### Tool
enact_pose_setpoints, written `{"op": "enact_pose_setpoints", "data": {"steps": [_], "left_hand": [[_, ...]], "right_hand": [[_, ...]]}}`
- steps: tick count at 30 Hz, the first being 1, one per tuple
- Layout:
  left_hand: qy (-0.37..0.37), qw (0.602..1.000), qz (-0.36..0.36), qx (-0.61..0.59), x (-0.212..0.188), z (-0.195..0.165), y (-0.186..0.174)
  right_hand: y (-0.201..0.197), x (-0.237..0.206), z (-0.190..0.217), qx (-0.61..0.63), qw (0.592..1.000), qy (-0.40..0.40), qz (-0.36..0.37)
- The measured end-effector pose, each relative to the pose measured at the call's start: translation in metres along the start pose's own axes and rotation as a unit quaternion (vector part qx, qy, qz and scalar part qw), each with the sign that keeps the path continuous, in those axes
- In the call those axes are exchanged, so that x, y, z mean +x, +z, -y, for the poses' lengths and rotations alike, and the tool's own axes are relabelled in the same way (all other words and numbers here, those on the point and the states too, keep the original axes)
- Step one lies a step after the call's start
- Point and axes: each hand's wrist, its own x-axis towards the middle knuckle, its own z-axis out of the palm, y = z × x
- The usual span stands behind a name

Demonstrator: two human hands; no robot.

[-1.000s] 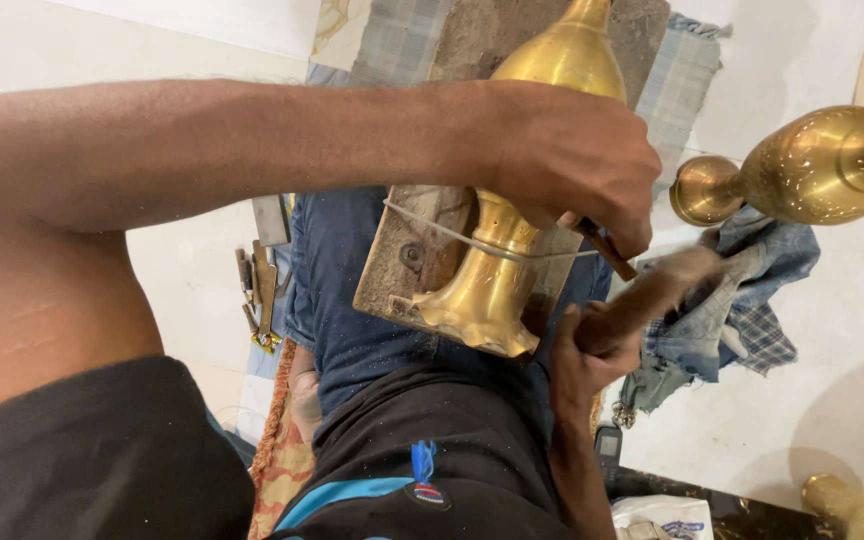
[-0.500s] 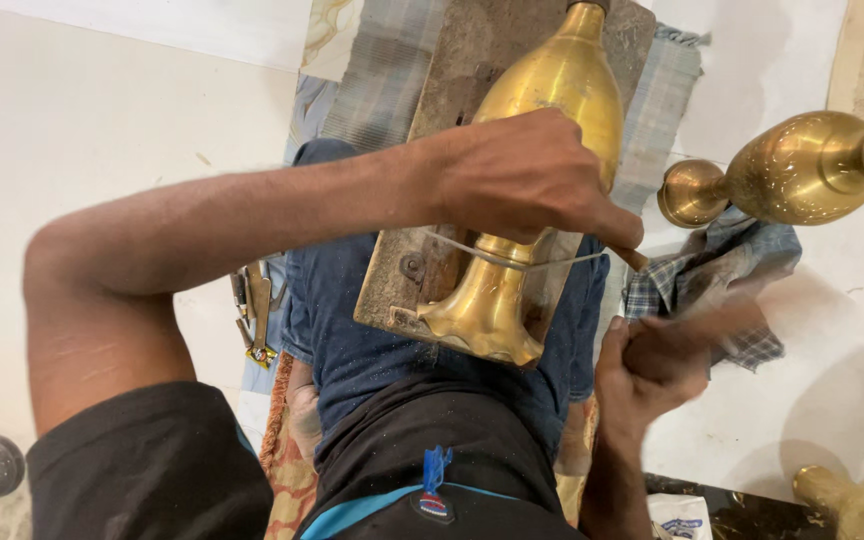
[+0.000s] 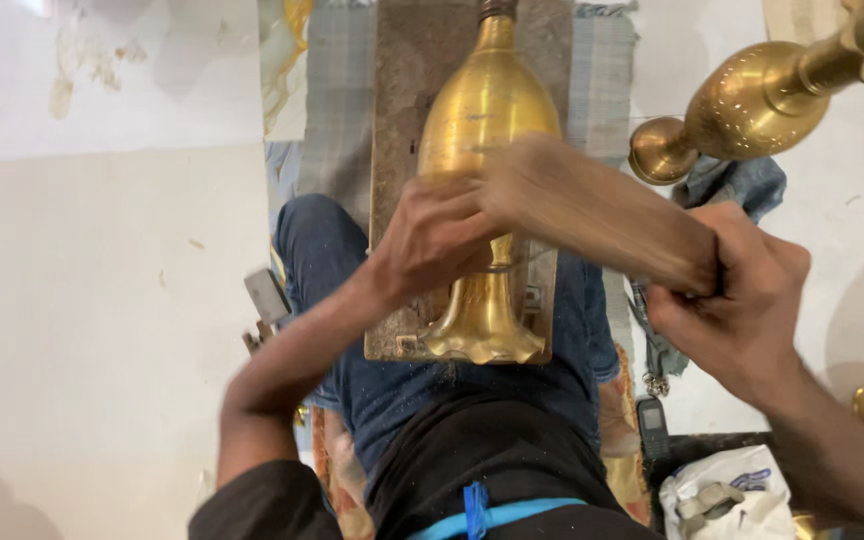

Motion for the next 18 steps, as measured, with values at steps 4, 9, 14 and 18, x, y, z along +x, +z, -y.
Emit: {"op": "enact_pose_setpoints", "data": {"steps": [4, 9, 14, 18], "left_hand": [[-0.109, 0.994, 0.009, 0.026, -0.019, -0.017, 0.011], [-0.209, 0.964, 0.141, 0.082, -0.03, -0.019, 0.019], [-0.196, 0.912, -0.321, -0.166, -0.026, -0.009, 0.04], [-0.202, 0.896, -0.34, -0.203, -0.014, -0.003, 0.014]], "right_hand": [[-0.013, 0.022, 0.026, -0.206, 0.967, -0.144, 0.038], [-0.023, 0.031, 0.051, -0.236, 0.946, -0.217, 0.049], [-0.005, 0.014, 0.031, -0.184, 0.977, -0.095, 0.056], [0.054, -0.007, -0.009, 0.162, 0.985, 0.047, -0.013]]}}
